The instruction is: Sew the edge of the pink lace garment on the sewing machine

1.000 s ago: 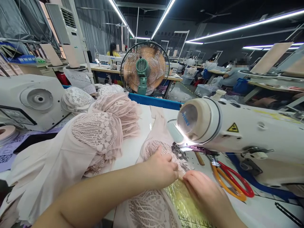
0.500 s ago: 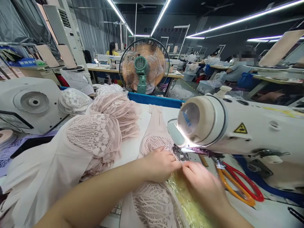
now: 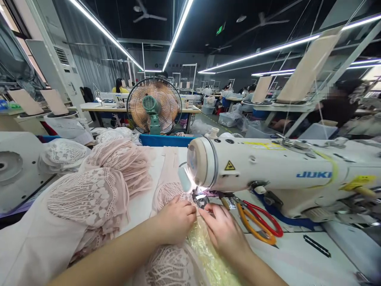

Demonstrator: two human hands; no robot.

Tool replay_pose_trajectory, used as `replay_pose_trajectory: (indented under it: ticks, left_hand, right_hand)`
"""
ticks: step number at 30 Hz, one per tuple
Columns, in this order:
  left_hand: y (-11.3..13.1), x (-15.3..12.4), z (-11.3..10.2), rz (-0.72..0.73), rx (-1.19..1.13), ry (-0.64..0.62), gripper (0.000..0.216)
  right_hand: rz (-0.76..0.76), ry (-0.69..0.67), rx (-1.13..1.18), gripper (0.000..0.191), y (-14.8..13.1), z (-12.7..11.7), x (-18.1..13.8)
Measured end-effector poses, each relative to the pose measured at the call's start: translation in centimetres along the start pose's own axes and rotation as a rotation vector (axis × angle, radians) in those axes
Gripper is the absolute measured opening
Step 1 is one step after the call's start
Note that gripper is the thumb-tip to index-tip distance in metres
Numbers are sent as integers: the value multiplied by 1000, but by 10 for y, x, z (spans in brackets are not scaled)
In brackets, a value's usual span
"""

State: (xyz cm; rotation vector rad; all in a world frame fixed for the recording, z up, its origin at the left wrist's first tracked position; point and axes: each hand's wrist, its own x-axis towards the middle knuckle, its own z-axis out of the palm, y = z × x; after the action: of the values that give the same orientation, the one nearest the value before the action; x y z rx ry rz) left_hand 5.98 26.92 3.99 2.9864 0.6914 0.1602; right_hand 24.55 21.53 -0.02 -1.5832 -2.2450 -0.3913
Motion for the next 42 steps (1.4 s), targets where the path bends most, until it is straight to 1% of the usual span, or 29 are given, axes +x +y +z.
replay_pose_trajectory:
  ticks: [1, 3, 8, 14, 17, 20, 22, 23, 27, 31, 37, 40, 42]
  left_hand:
    - [1, 1, -1, 1, 12, -14, 26]
    - [2, 2, -3, -12, 22, -34, 28]
    - [1, 3, 1, -38, 14, -31, 34]
    - [-6, 2, 8, 17, 11, -14, 33]
    - [-9, 2, 9, 20, 0, -23, 29]
    - [-12, 3, 8, 5, -19, -63, 29]
    - [-15, 4, 8, 6, -23, -93, 30]
    - [-16, 4, 8, 10, -21, -107, 31]
    - [-21, 6, 6, 17, 5, -163, 37]
    - [-28, 11, 5, -2, 24, -190, 39]
    - [-41, 18, 7, -41, 63, -211, 44]
    - [-46, 18, 8, -67, 88, -173, 41]
    - [-46, 14, 5, -72, 110, -80, 37]
  right_hand:
    - [-2, -3, 5, 40, 1, 1, -1]
    - [2, -11, 12, 40, 1, 2, -3]
    - [18, -25, 19, 44, 1, 6, -6]
    - [-13, -91, 26, 52, 3, 8, -12]
    - [-51, -71, 9, 48, 5, 9, -13]
    - [-111, -21, 25, 41, 11, 8, -14]
    - [-117, 10, 56, 37, 17, 5, -15]
    - [-103, 21, 70, 35, 21, 3, -16]
    - [32, 30, 79, 32, 35, 0, -20]
    - [56, 44, 107, 32, 41, 1, -21]
    - [86, 58, 148, 31, 39, 2, -16]
    - [147, 42, 167, 31, 40, 2, -16]
    - [184, 30, 165, 30, 39, 0, -17]
